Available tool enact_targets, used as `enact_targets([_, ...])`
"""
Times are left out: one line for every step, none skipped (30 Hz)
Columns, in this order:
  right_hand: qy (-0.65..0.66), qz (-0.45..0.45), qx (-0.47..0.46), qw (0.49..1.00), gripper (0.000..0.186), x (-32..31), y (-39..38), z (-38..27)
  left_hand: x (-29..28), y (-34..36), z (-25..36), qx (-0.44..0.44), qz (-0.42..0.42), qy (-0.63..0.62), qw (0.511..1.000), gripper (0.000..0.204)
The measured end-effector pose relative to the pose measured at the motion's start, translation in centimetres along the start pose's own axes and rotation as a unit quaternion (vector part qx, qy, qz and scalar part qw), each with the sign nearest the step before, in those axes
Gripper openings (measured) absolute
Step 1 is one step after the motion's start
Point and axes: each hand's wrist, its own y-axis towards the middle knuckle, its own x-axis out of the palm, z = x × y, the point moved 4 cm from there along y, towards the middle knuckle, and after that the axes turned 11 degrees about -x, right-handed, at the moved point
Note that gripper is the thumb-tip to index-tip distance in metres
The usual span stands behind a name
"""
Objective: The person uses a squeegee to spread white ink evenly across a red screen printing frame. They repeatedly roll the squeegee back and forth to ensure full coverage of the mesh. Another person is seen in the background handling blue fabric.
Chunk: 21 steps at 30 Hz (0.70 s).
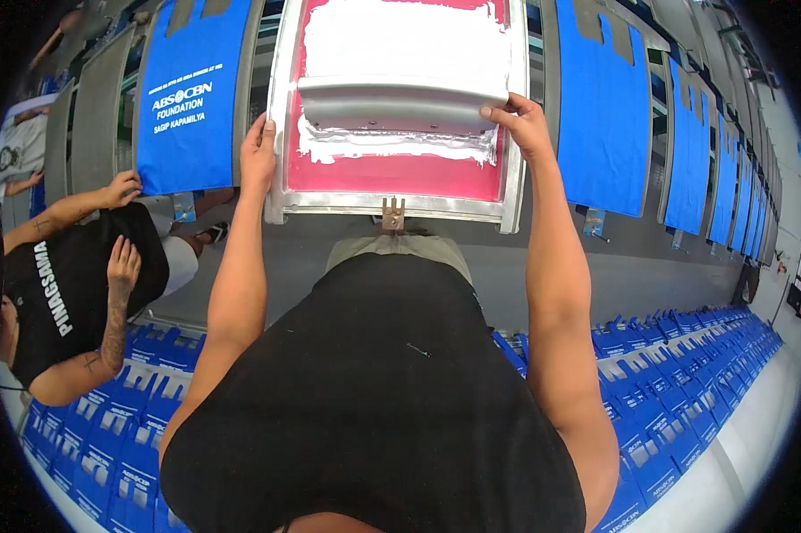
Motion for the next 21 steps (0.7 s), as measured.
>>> enact_targets([0.003,-0.007,-0.001,1.0,0.038,0.3,0.0,-0.1,-0.4,0.1,-0.3,-0.005,-0.004,-0.01,1.0,0.053])
enact_targets([0.005,-0.013,-0.002,1.0,0.038,0.5,-0.2,-0.1,-0.8,0.1,-0.5,-0.009,-0.008,-0.02,1.0,0.054])
enact_targets([-0.001,-0.019,0.0,1.0,0.039,0.7,-0.4,-0.2,-0.9,0.2,-0.8,-0.013,-0.013,-0.03,0.999,0.055])
enact_targets([-0.007,-0.025,-0.002,1.0,0.039,0.7,-0.3,-0.3,-1.1,0.1,-0.4,-0.01,0.003,0.02,1.0,0.055])
enact_targets([-0.013,-0.031,-0.003,0.999,0.04,0.7,-0.2,-0.5,-1.1,-0.2,-0.2,-0.008,0.018,0.07,0.997,0.056])
enact_targets([-0.024,-0.038,0.0,0.999,0.042,0.3,-0.4,-0.7,-1.3,-0.6,0.0,-0.006,0.035,0.12,0.992,0.056])
enact_targets([-0.058,-0.055,0.004,0.997,0.043,0.6,-0.7,-2.7,-1.8,-1.4,2.0,0.064,0.058,0.17,0.982,0.055])
enact_targets([-0.159,-0.101,-0.014,0.982,0.042,0.4,-1.1,-5.1,-2.1,-2.6,4.8,0.135,0.075,0.218,0.964,0.054])
enact_targets([-0.26,-0.144,-0.03,0.954,0.041,0.1,-1.6,-7.4,-2.3,-4.0,7.9,0.205,0.093,0.264,0.938,0.053])
enact_targets([-0.392,-0.15,-0.042,0.906,0.038,0.8,-2.6,-9.7,-1.9,-6.0,10.8,0.245,0.038,0.243,0.938,0.053])
enact_targets([-0.518,-0.151,-0.05,0.84,0.036,2.0,-3.8,-11.5,-0.9,-8.0,13.7,0.284,-0.019,0.22,0.933,0.053])
enact_targets([-0.529,-0.146,-0.095,0.831,0.033,3.4,-5.3,-12.3,0.5,-9.9,16.1,0.338,-0.059,0.299,0.89,0.048])
enact_targets([-0.537,-0.141,-0.139,0.82,0.031,4.5,-6.4,-12.4,1.8,-11.2,17.5,0.385,-0.099,0.376,0.837,0.044])
enact_targets([-0.536,-0.167,-0.158,0.812,0.031,5.7,-7.0,-11.5,2.6,-10.7,17.0,0.357,-0.135,0.428,0.819,0.04])
enact_targets([-0.535,-0.192,-0.177,0.804,0.032,6.4,-7.0,-10.5,3.5,-9.6,16.3,0.327,-0.172,0.478,0.797,0.037])
enact_targets([-0.487,-0.178,-0.186,0.835,0.03,6.1,-6.2,-10.1,4.3,-8.4,15.8,0.293,-0.208,0.525,0.771,0.034])
enact_targets([-0.492,-0.185,-0.165,0.835,0.03,5.6,-4.6,-11.2,4.8,-7.2,17.3,0.309,-0.194,0.505,0.782,0.028])
enact_targets([-0.496,-0.193,-0.143,0.834,0.03,4.6,-2.3,-12.8,5.4,-5.9,19.2,0.325,-0.179,0.483,0.793,0.022])
enact_targets([-0.502,-0.2,-0.121,0.832,0.03,3.6,0.2,-14.0,6.3,-4.4,21.2,0.342,-0.164,0.46,0.803,0.016])
enact_targets([-0.504,-0.189,-0.154,0.829,0.031,2.4,2.9,-14.3,7.5,-2.7,22.9,0.359,-0.135,0.437,0.814,0.016])
enact_targets([-0.518,-0.171,-0.174,0.82,0.029,1.4,5.8,-14.9,8.7,-0.9,24.6,0.372,-0.104,0.417,0.823,0.016])
